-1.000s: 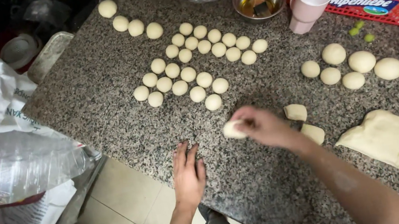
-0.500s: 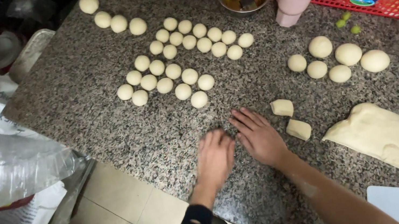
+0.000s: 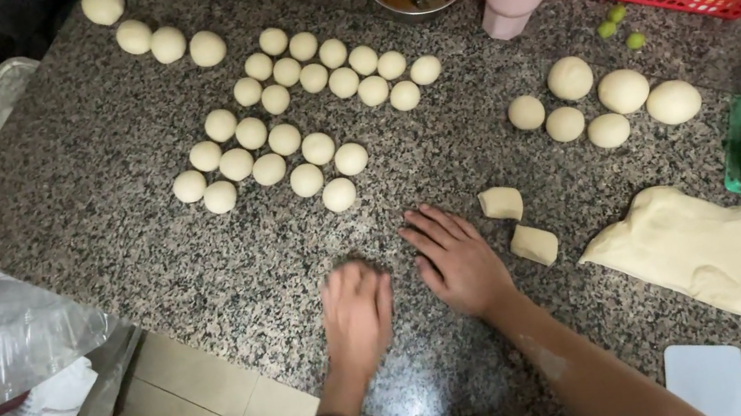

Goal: Cutting dough into small portions, weighing them, and rolling them into balls.

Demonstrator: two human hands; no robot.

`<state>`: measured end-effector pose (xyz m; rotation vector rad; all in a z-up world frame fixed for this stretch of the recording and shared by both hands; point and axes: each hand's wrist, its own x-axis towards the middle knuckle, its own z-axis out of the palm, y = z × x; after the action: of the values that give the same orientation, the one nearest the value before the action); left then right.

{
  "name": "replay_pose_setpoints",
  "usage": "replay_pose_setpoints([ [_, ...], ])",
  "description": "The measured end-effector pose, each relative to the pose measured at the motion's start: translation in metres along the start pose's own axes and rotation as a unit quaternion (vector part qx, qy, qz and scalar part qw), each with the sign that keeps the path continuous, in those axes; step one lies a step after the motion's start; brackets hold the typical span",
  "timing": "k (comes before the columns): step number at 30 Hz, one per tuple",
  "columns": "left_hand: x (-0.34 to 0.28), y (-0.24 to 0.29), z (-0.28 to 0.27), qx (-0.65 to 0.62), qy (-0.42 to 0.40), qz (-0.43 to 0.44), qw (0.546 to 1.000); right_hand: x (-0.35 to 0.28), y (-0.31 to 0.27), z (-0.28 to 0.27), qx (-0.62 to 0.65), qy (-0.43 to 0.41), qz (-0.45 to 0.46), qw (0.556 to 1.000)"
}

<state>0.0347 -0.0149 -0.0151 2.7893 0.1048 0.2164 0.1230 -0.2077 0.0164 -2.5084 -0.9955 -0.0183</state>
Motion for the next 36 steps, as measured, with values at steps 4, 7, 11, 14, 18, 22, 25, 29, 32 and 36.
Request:
replay_pose_setpoints([
  [4,-0.019,-0.018,-0.018,-0.052,0.119,0.112,0.985,0.000,0.002,0.003,-0.012,0.004,-0.003,1.000],
  [7,0.012,-0.046,-0.028,-0.020,-0.067,0.035,0.997,-0.001,-0.003,-0.002,-0.004,0.007,0.004,1.000],
  [11,0.035,-0.037,-0.007,0.020,0.066,-0.005,0.998,0.000,-0.006,-0.006,0.011,0.008,0.006,1.000],
  [14,0.001,-0.009,-0.011,-0.016,0.096,-0.007,0.995,0.000,-0.005,-0.008,0.005,0.013,0.002,1.000],
  [18,-0.026,-0.019,-0.030,-0.098,0.077,0.074,0.989,0.001,-0.007,-0.009,0.012,0.029,-0.001,1.000],
  [22,0.012,-0.048,-0.031,-0.049,0.029,0.062,0.996,-0.001,-0.007,-0.005,0.005,0.036,-0.007,0.999],
  [25,0.024,-0.035,-0.009,0.009,0.051,-0.029,0.998,0.000,-0.009,-0.008,0.018,0.044,-0.002,0.999],
  [29,-0.016,-0.005,-0.018,-0.049,0.107,-0.005,0.993,0.002,-0.007,-0.007,0.004,0.035,-0.005,0.999],
  [32,-0.026,-0.034,-0.023,-0.072,0.050,0.036,0.995,0.000,-0.006,-0.007,0.002,0.036,-0.009,0.999],
  [36,0.019,-0.059,-0.027,-0.047,0.005,-0.002,0.999,0.001,-0.007,-0.009,0.025,0.042,-0.003,0.999],
])
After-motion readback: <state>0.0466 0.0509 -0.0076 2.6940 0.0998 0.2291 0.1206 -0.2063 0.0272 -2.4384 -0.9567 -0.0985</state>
